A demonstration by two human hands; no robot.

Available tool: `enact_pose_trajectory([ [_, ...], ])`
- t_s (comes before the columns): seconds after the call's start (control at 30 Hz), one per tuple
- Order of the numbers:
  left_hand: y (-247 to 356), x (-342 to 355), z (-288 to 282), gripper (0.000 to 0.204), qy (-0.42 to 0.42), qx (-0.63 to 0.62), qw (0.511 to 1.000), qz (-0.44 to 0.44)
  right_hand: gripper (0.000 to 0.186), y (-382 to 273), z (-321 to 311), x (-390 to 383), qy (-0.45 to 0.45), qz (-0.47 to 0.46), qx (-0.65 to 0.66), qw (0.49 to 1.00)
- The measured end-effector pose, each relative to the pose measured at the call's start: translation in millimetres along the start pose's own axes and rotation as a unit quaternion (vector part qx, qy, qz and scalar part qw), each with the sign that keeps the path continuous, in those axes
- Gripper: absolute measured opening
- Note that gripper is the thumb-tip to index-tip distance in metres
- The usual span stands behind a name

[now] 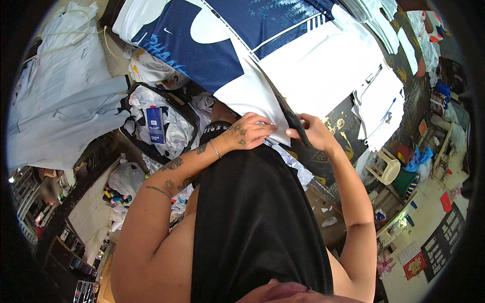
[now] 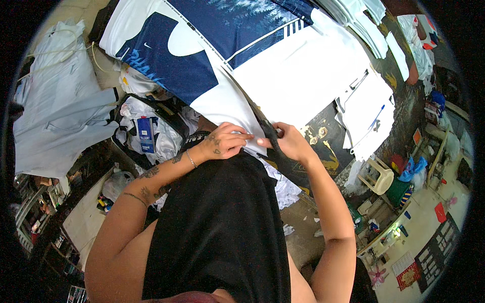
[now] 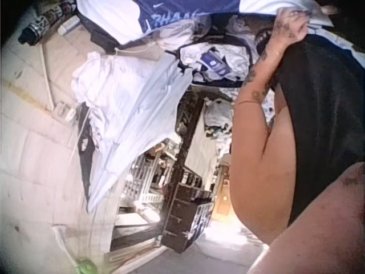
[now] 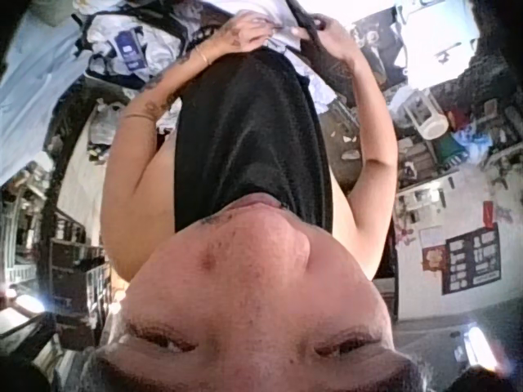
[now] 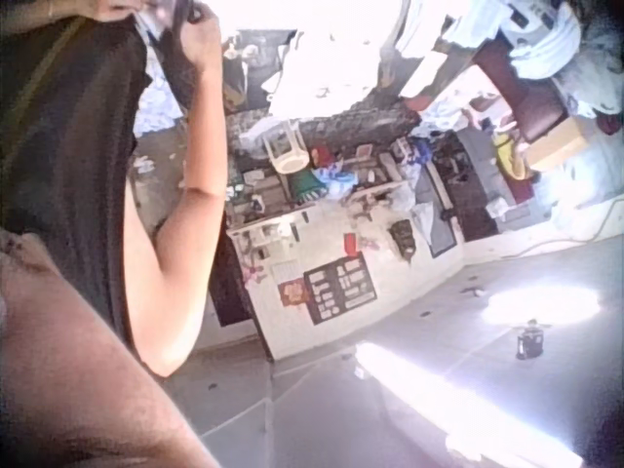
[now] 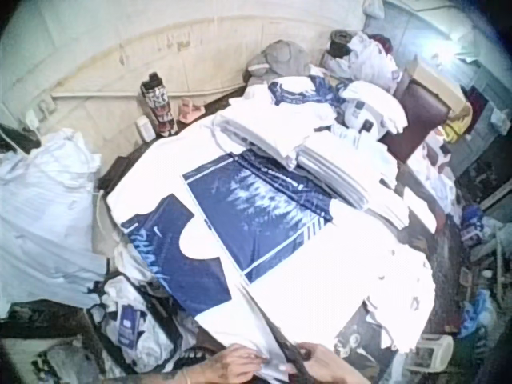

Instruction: The person cuts a white fabric sheet on a table using shears, then folds the cut piece and places it on a stack. They repeat this process with additional white fabric sheets, cutting and stacking the pieces.

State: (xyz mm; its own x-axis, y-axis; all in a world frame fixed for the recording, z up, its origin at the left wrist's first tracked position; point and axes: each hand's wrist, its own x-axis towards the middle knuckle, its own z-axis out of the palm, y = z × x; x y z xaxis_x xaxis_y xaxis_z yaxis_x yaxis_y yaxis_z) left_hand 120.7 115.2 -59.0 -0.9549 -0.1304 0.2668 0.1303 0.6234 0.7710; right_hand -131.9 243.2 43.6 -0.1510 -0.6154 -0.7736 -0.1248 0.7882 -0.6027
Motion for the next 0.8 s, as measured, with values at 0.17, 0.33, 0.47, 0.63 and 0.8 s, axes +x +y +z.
enact_pose_trajectory([
  [0.17, -2.8, 0.6, -1.4, 0.023, 0.009, -0.008, 1.000, 0.017, 0.055, -23.6, 2.5, 21.4, -0.004, 0.015, 0.032, 0.999],
  [0.33, -8.1, -1.7, -3.6, 0.027, -0.008, -0.008, 1.000, 0.028, 0.052, -46.7, 3.4, 40.8, 0.009, 0.004, -0.012, 1.000],
  [0.47, -12.0, -4.6, 2.2, 0.022, -0.004, -0.016, 0.999, 0.051, 0.060, -62.6, 8.0, 54.6, 0.001, 0.016, 0.008, 1.000],
  [0.63, -17.8, 2.1, -15.1, 0.029, -0.034, -0.059, 0.995, 0.070, 0.058, -82.7, 12.4, 74.7, 0.026, -0.057, -0.024, 0.998],
  [0.8, -55.1, 7.2, -103.4, 0.048, 0.091, 0.136, 0.985, -0.056, 0.071, -105.5, 13.8, 90.0, 0.003, 0.049, -0.013, 0.999],
])
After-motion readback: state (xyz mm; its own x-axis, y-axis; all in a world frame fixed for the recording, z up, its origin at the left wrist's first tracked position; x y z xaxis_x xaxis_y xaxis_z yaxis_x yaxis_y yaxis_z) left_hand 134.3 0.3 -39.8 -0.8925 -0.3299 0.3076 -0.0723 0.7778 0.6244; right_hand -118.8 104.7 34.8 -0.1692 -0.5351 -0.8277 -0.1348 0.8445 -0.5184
